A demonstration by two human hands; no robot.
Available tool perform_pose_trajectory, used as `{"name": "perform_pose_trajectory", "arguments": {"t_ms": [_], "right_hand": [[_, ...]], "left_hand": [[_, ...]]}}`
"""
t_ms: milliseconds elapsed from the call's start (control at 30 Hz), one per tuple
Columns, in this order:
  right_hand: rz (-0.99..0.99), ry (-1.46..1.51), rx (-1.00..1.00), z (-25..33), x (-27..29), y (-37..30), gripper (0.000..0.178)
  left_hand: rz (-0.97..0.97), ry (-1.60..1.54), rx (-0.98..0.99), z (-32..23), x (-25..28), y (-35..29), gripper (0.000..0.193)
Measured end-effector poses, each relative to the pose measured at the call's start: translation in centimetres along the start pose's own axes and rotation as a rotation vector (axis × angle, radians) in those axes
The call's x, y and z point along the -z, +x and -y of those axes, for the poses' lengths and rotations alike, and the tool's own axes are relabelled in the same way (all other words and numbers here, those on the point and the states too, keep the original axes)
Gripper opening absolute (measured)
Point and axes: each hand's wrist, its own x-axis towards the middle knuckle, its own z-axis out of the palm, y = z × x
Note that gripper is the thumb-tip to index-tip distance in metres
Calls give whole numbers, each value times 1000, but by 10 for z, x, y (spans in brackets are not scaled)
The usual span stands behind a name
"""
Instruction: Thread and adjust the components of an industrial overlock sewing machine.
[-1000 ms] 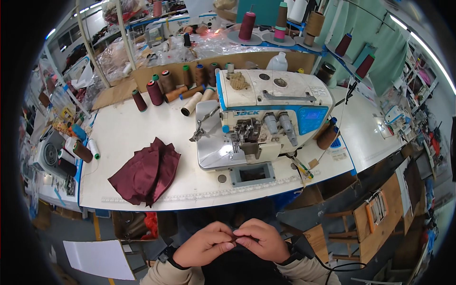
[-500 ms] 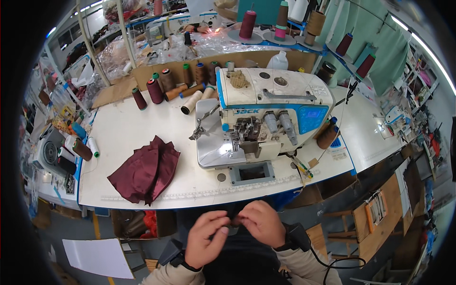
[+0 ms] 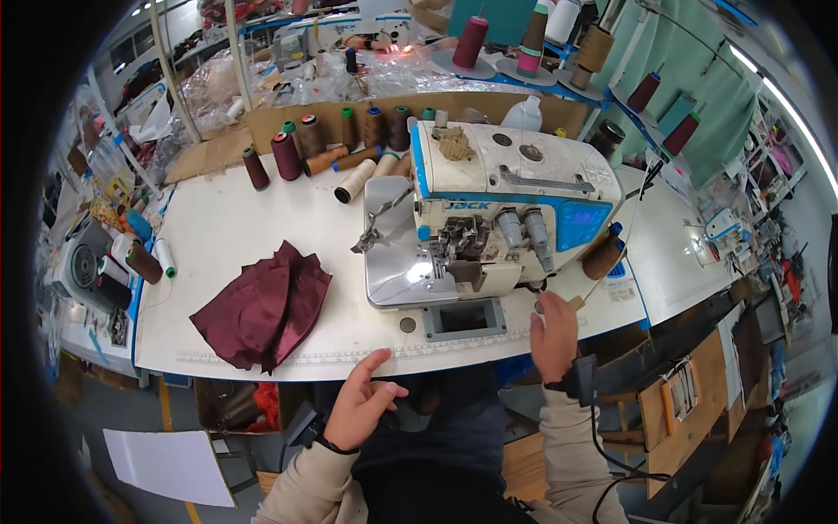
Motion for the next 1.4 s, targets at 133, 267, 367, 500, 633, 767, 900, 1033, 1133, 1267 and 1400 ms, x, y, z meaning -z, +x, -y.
{"name": "perform_pose_trajectory", "arguments": {"t_ms": [133, 267, 367, 500, 633, 767, 900, 1033, 1133, 1267, 1400], "right_hand": [[44, -37, -134, -49, -11, -12, 32], [74, -75, -144, -39, -3, -15, 22], [112, -156, -143, -33, 7, -10, 16], [-95, 34, -160, 1, 12, -17, 15], [120, 179, 91, 76, 26, -35, 16], [481, 367, 131, 135, 15, -74, 21], [390, 361, 247, 156, 3, -89, 28], [358, 313, 295, 159, -1, -82, 30], [380, 303, 285, 156, 0, -81, 29], [392, 304, 284, 156, -4, -83, 29], [398, 313, 260, 155, -12, -85, 27]], "left_hand": [[-13, -173, 68, 8, 6, 11, 41], [51, -167, 192, 22, 21, 0, 19], [-14, -158, 215, 24, 24, -16, 15], [-112, -184, 277, 34, 37, -42, 13], [-135, -196, 316, 37, 36, -51, 12], [-107, -178, 333, 35, 27, -46, 12], [-117, -161, 320, 30, 18, -40, 9], [-127, -179, 287, 31, 19, -42, 8], [-145, -199, 274, 29, 19, -42, 8], [-164, -203, 259, 38, 22, -40, 14], [-219, -255, 246, 39, 18, -34, 24]]}}
